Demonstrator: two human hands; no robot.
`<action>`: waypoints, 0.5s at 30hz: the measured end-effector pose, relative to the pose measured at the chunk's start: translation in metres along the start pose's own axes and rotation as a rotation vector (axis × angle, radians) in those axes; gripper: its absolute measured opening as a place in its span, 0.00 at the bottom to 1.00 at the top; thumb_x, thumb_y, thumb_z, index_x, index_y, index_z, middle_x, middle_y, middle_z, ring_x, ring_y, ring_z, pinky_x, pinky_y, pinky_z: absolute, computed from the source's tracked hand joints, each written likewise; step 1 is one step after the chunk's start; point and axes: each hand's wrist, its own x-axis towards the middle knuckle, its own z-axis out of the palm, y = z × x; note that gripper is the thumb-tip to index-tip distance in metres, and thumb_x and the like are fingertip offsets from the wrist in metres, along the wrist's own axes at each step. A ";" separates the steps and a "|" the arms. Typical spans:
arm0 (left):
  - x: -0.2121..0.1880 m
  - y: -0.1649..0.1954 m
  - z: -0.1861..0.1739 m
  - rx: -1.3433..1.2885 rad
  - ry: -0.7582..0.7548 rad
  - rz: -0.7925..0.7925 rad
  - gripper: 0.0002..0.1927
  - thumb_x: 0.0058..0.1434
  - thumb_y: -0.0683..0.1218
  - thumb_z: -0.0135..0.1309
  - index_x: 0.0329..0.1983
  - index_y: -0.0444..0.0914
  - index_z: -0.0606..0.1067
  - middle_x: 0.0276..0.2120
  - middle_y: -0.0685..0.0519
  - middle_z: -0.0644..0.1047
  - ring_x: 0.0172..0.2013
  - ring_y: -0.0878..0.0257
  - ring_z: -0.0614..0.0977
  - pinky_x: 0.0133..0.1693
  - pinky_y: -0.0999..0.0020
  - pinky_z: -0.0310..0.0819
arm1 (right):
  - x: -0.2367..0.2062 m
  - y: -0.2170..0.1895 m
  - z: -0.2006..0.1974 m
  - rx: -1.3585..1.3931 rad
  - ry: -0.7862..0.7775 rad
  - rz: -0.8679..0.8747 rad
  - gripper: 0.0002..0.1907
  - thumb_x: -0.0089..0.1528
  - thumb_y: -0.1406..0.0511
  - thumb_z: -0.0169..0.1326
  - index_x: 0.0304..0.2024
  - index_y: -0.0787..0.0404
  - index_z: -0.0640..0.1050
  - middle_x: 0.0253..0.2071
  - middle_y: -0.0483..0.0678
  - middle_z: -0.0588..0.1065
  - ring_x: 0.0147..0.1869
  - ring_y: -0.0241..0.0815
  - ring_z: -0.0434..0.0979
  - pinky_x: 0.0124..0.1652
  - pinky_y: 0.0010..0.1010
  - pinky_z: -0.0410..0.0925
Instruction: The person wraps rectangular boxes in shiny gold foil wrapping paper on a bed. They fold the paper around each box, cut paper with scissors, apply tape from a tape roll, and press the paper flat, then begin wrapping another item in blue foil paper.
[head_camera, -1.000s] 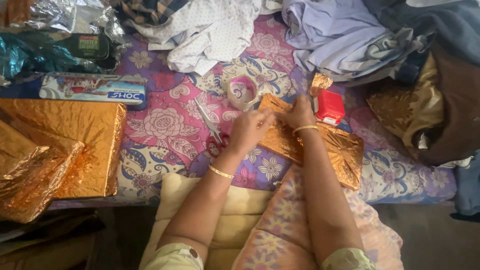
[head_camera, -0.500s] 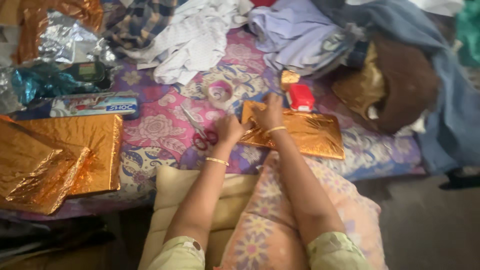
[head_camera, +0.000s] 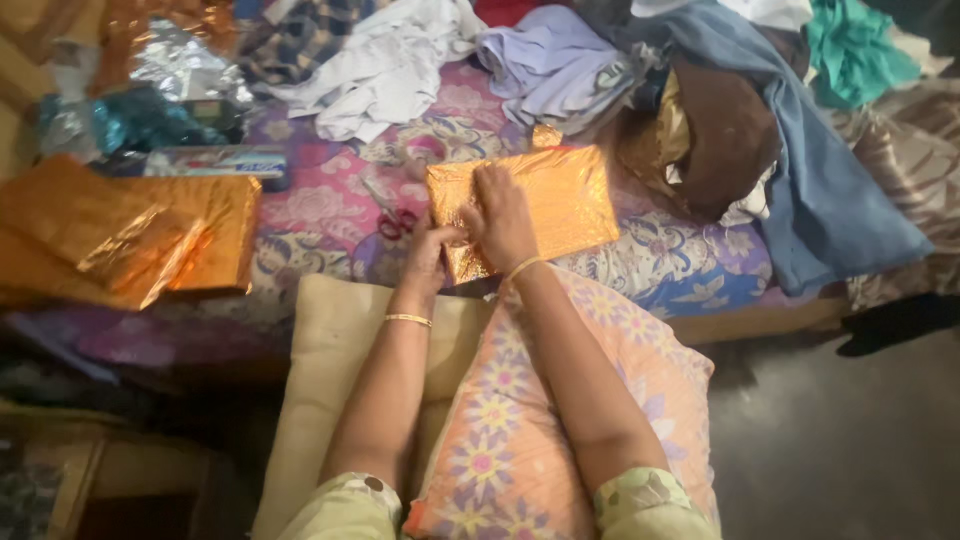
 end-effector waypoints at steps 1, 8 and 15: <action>-0.005 0.002 0.002 -0.083 0.020 0.030 0.30 0.52 0.32 0.51 0.62 0.31 0.70 0.48 0.46 0.79 0.47 0.54 0.82 0.47 0.62 0.79 | -0.003 -0.008 -0.002 -0.017 -0.062 0.004 0.36 0.67 0.56 0.54 0.72 0.64 0.60 0.74 0.60 0.57 0.79 0.60 0.52 0.71 0.52 0.49; -0.030 0.020 0.005 -0.218 0.076 0.150 0.41 0.39 0.30 0.45 0.63 0.38 0.69 0.48 0.49 0.78 0.48 0.54 0.81 0.45 0.62 0.81 | 0.003 -0.022 -0.040 -0.068 -0.073 -0.006 0.42 0.68 0.51 0.47 0.79 0.60 0.50 0.81 0.54 0.47 0.85 0.49 0.41 0.76 0.52 0.31; -0.038 0.041 -0.007 -0.075 0.029 0.193 0.34 0.41 0.31 0.48 0.57 0.32 0.71 0.47 0.46 0.78 0.47 0.50 0.81 0.45 0.59 0.80 | 0.004 0.007 -0.073 -0.194 0.204 -0.045 0.46 0.68 0.46 0.46 0.78 0.64 0.48 0.81 0.59 0.45 0.86 0.56 0.37 0.76 0.54 0.30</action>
